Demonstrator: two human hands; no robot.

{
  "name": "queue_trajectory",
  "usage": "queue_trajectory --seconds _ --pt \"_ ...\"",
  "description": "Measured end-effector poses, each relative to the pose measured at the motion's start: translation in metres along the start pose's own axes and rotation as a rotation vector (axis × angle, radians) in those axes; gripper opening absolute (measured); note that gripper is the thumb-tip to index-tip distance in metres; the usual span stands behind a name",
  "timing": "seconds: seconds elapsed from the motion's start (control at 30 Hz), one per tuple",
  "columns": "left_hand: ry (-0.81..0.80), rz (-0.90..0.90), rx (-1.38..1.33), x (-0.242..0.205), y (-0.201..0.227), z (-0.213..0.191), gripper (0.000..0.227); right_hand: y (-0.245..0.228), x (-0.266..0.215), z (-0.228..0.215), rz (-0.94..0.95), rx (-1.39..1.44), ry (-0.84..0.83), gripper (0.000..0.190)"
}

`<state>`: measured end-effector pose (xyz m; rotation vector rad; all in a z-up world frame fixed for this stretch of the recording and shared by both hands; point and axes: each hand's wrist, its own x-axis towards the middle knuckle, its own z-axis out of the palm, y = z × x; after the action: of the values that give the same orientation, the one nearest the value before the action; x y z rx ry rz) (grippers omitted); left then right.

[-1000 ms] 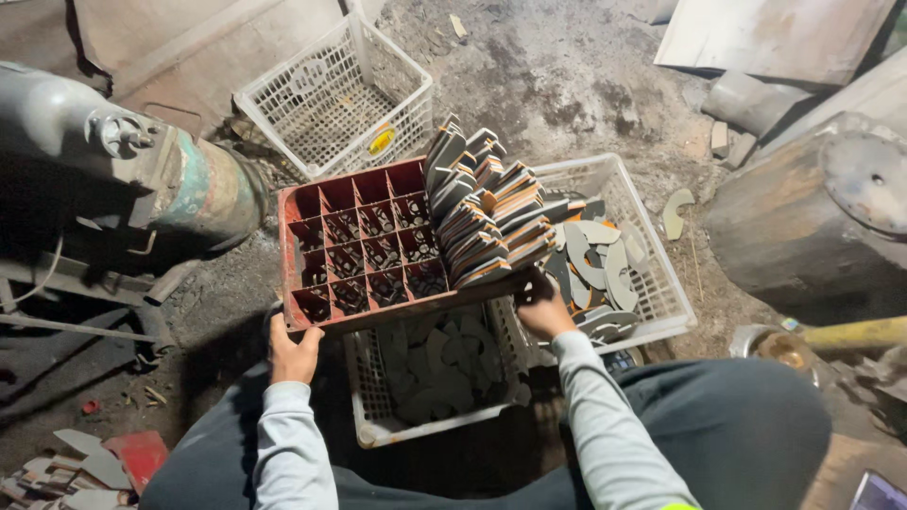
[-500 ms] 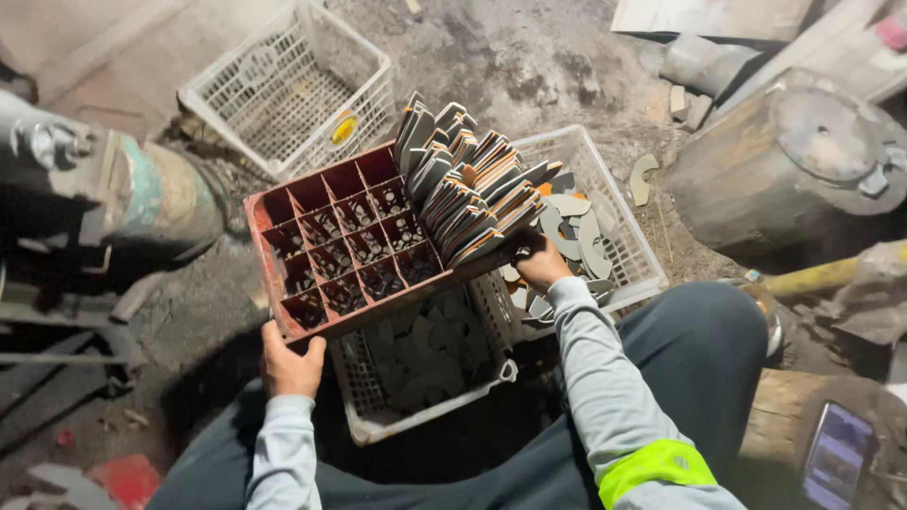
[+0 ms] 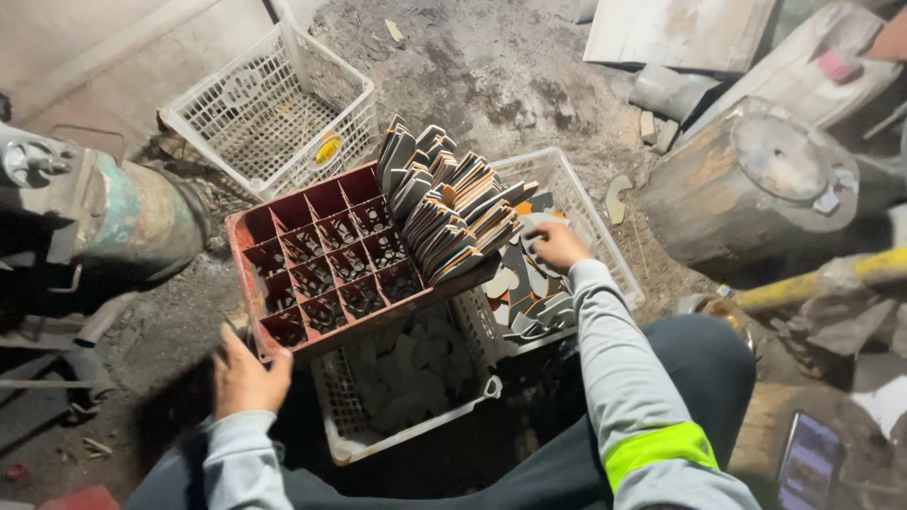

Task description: The person sits on the floor and repeatedly picks up curved metal pieces from a white crate, inspects them, and places them into a red crate with compartments. The process continues throughout the clip.

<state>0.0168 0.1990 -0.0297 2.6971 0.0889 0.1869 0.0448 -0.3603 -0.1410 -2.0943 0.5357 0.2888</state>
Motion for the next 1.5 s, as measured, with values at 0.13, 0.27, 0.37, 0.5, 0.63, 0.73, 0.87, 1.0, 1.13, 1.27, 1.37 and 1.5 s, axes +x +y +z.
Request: queue_trajectory --seconds 0.13,0.27,0.37,0.5,0.63,0.73,0.87,1.0,1.13,1.27,1.37,1.5 --pt "-0.044 -0.021 -0.097 -0.004 0.081 -0.064 0.054 0.047 0.029 0.007 0.033 0.046 0.186 0.027" --pt "-0.535 0.214 -0.383 -0.005 0.142 -0.039 0.027 0.088 0.026 0.059 0.139 -0.403 0.145 0.034" --pt "-0.832 0.437 -0.494 -0.024 0.166 0.030 0.026 0.112 0.011 0.088 0.166 -0.669 -0.125 0.054" --pt "-0.981 0.478 -0.145 -0.066 0.172 0.083 0.027 0.130 -0.002 0.074 0.141 -0.688 -0.009 0.049" --pt "-1.121 0.516 -0.018 -0.081 0.172 0.089 0.030 0.127 0.003 0.037 0.171 -0.713 -0.338 0.044" --pt "-1.035 0.573 0.008 -0.077 0.171 0.090 0.027 0.135 -0.019 0.044 0.188 -0.722 -0.352 0.047" --pt "-0.945 0.573 -0.004 -0.076 0.164 0.095 0.027 0.125 -0.026 0.055 0.101 -0.870 -0.352 0.034" --pt "-0.928 0.586 0.008 -0.080 0.155 0.102 0.029 0.106 -0.037 0.049 0.072 -0.885 -0.328 0.031" --pt "-0.874 0.602 -0.035 -0.079 0.149 0.103 0.032 0.082 -0.041 0.040 -0.166 -0.794 -0.193 0.043" --pt "-0.843 0.571 -0.078 -0.073 0.153 0.088 0.032 0.038 -0.043 0.008 -0.348 -0.631 0.013 0.060" --pt "-0.720 0.574 -0.219 -0.067 0.166 0.071 0.034 -0.003 -0.068 -0.040 -0.516 -0.609 0.101 0.053" --pt "-0.446 0.527 -0.608 -0.078 0.184 0.061 0.051 -0.047 -0.132 -0.066 -0.466 -0.596 0.233 0.021"
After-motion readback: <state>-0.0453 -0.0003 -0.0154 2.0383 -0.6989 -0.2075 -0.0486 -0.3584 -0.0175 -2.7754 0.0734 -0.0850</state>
